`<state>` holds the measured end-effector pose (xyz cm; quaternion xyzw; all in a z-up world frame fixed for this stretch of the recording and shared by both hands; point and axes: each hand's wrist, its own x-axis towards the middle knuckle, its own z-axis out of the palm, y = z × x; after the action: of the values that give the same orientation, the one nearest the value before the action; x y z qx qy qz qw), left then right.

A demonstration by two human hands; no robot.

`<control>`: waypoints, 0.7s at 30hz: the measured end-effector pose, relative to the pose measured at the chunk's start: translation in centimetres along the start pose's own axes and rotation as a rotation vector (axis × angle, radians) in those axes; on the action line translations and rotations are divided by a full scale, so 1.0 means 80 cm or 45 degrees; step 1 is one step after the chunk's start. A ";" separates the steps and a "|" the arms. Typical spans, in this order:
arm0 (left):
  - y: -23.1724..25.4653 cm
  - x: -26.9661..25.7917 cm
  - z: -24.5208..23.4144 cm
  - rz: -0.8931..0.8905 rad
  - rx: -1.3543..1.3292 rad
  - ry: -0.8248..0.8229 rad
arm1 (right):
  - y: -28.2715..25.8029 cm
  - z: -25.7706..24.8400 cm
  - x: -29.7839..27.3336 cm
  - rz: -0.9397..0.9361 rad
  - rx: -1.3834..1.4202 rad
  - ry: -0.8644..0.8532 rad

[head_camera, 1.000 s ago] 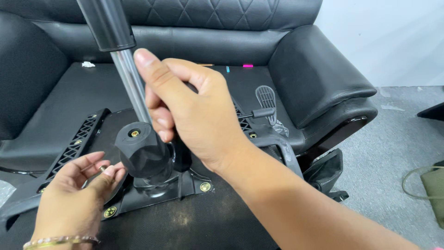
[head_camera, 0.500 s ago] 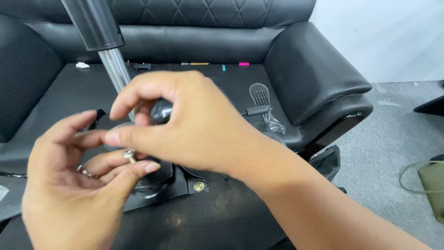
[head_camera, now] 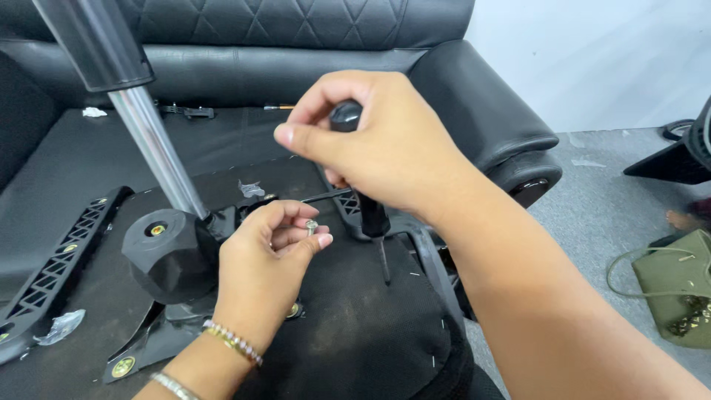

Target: The person uses a screwdriver to tighten screws on the underside of an office chair seat, securing the metal frame and base to the seat. The person works on multiple screw locations around the central gas lift column.

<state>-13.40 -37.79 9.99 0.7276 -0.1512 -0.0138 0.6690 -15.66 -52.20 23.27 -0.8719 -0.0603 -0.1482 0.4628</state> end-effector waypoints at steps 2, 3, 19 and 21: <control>-0.008 0.016 0.012 -0.056 0.168 -0.018 | 0.009 -0.013 0.003 0.103 0.011 0.129; -0.012 0.023 0.018 -0.097 0.223 -0.048 | 0.015 -0.019 0.005 0.085 0.086 0.174; -0.050 0.068 0.080 -0.131 0.142 -0.151 | 0.089 -0.046 0.055 0.025 0.332 0.223; -0.053 0.071 0.085 -0.115 0.148 -0.161 | 0.095 -0.048 0.060 0.011 0.364 0.206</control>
<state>-8.63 -45.46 6.20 0.7689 -0.1608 -0.0811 0.6135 -10.01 -59.80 20.80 -0.7827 -0.0395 -0.2058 0.5860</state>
